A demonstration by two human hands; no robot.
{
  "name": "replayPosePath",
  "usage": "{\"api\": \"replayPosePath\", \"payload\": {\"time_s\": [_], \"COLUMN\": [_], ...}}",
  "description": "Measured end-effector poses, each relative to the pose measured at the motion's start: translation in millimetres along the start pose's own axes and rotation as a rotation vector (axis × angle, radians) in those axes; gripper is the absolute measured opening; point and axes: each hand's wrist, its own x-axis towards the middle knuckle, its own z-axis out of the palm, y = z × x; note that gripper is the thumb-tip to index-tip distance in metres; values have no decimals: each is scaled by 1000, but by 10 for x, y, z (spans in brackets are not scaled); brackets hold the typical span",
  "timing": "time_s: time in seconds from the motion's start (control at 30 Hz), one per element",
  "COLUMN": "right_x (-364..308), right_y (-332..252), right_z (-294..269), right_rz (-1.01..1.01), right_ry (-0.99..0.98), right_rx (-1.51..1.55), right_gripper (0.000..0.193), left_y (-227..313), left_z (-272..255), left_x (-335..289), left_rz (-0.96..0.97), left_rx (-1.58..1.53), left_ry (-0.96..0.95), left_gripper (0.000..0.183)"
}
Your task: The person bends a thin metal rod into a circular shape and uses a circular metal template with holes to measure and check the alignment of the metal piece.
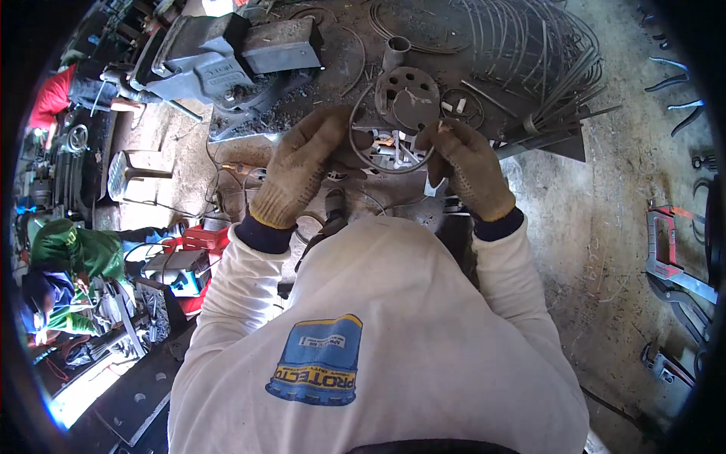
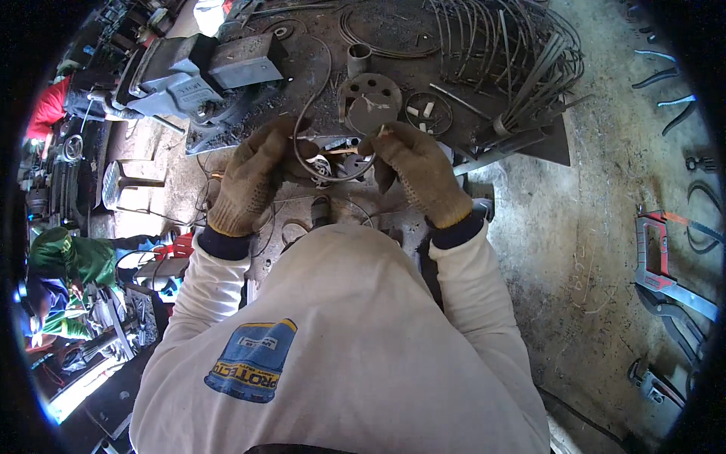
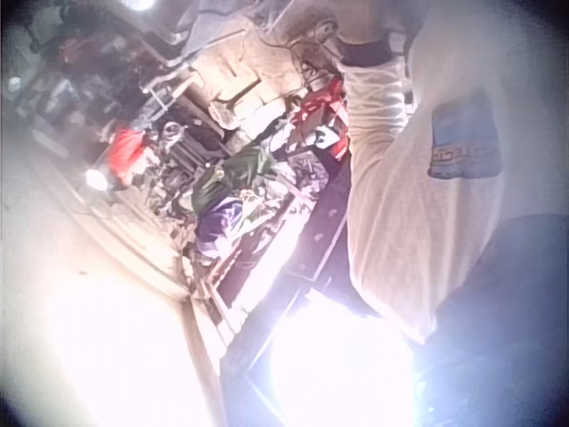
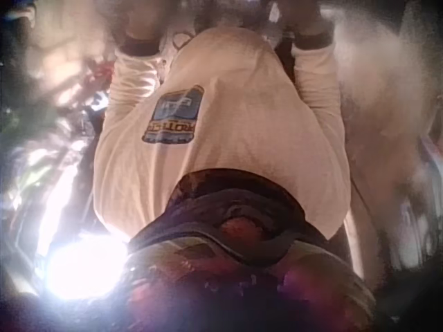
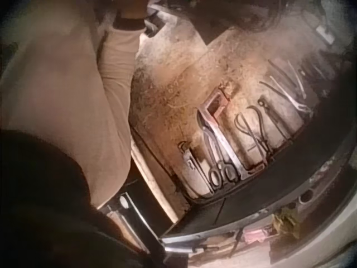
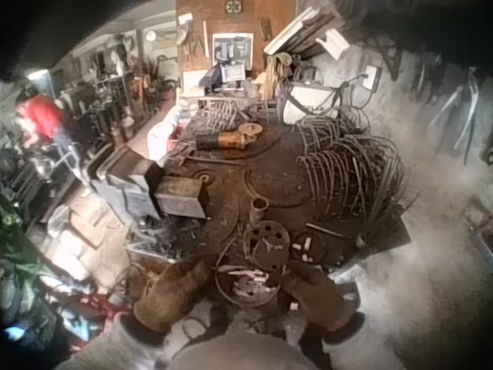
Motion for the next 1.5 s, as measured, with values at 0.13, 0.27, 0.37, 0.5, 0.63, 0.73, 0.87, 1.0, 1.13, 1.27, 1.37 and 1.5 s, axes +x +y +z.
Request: {"api": "replayPosePath", "payload": {"time_s": [0.13,0.27,0.37,0.5,0.63,0.73,0.87,1.0,1.13,1.27,1.37,1.5], "right_x": [67,75,-18,-71,39,87,136,219,297,357,416,500], "right_y": [54,226,339,482,694,724,712,770,915,896,841,1123], "right_z": [-61,13,116,321,354,413,519,581,608,692,765,750], "right_rz": [13,4,-234,154,296,287,331,328,317,326,310,138], "right_ry": [21,124,78,25,-17,25,-16,-36,40,86,129,175], "right_rx": [-30,224,-152,105,244,219,283,266,335,406,449,317], "right_gripper": [41,42,39,34,31,31,29,28,30,32,32,33], "left_y": [-87,-154,-177,-361,-403,-382,-298,-206,-199,-152,-56,-81], "left_z": [-28,72,69,-121,-306,-350,-520,-643,-682,-684,-659,-739], "left_x": [-2,-7,-24,23,148,285,398,450,599,828,923,1008], "left_rz": [-93,-63,-67,-152,-203,-140,-111,-145,-151,-208,-215,-139], "left_rx": [39,-60,-117,-117,-26,96,209,159,355,416,455,529], "left_ry": [-71,-36,35,-13,-13,80,20,-39,-8,20,21,-43], "left_gripper": [35,31,30,32,37,40,41,39,36,34,33,35]}}
